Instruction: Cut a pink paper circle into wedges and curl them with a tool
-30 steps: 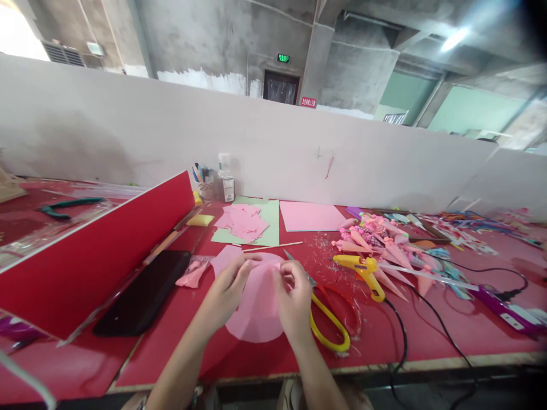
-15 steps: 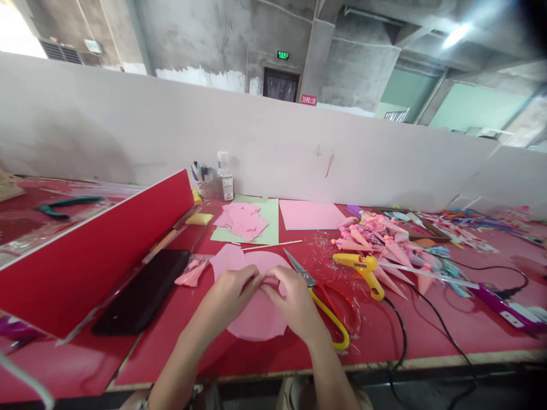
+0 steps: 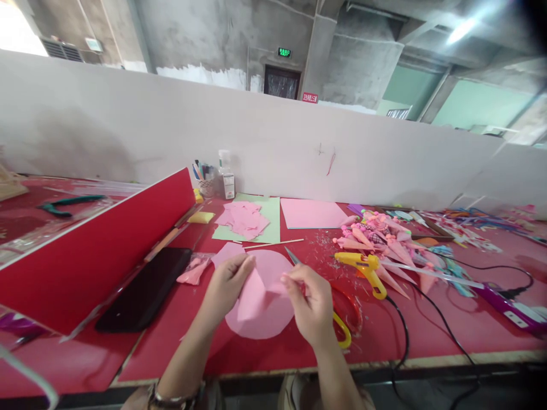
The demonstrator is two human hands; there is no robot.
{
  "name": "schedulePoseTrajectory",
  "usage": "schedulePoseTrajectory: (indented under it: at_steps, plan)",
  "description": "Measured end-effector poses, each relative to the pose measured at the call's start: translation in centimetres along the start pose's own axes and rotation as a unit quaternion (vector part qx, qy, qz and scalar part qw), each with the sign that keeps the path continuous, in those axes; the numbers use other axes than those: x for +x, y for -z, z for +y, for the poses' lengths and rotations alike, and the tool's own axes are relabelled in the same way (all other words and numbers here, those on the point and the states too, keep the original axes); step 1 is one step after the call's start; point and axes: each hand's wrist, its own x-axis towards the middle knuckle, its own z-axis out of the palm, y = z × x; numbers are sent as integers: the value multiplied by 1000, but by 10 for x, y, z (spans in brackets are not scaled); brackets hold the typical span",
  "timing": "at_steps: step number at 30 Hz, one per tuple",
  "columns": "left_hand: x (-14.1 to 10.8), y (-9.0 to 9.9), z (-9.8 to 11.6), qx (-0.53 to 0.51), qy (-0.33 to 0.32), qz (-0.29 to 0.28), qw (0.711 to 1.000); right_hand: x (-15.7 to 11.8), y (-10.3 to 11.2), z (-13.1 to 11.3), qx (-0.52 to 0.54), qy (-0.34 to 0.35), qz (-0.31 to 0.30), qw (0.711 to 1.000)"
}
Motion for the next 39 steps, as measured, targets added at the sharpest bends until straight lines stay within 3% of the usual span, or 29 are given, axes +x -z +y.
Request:
schedulePoseTrajectory:
  at_steps: [2,5,12,14,18,20,24,28,31,34,39]
  plan:
    - [1,1,-4,61,-5,71,996,-2,-1,-2,46,-42,77,995]
    - [2,2,-8,137,-26,118,983,-5,-6,-4,114,-113,151,975]
    - [2,5,-13,227,2,162,960,-10,-14,-14,314,-208,185,907]
    - [1,3,-10,187,-1,147,971,-9,-20,-16,321,-225,179,903]
    - [-6,-6,4,41,-24,92,995,-7,-34,-4,196,-245,189,931]
    - [-8,-11,10,-3,-24,81,996,-7,-39,8,165,-252,214,929]
    - [-10,-20,14,-58,17,44,997,-9,-41,29,168,-299,243,907]
    - [-13,-22,18,-110,67,-46,991,-6,-33,33,102,-282,250,921]
    - [-17,-22,20,-90,57,-88,990,-2,-26,29,21,-222,250,942]
    - [-18,-20,18,12,17,-112,994,0,-21,27,-21,-169,240,956]
    - [3,-3,8,144,-11,-100,984,0,-17,35,5,-173,167,971]
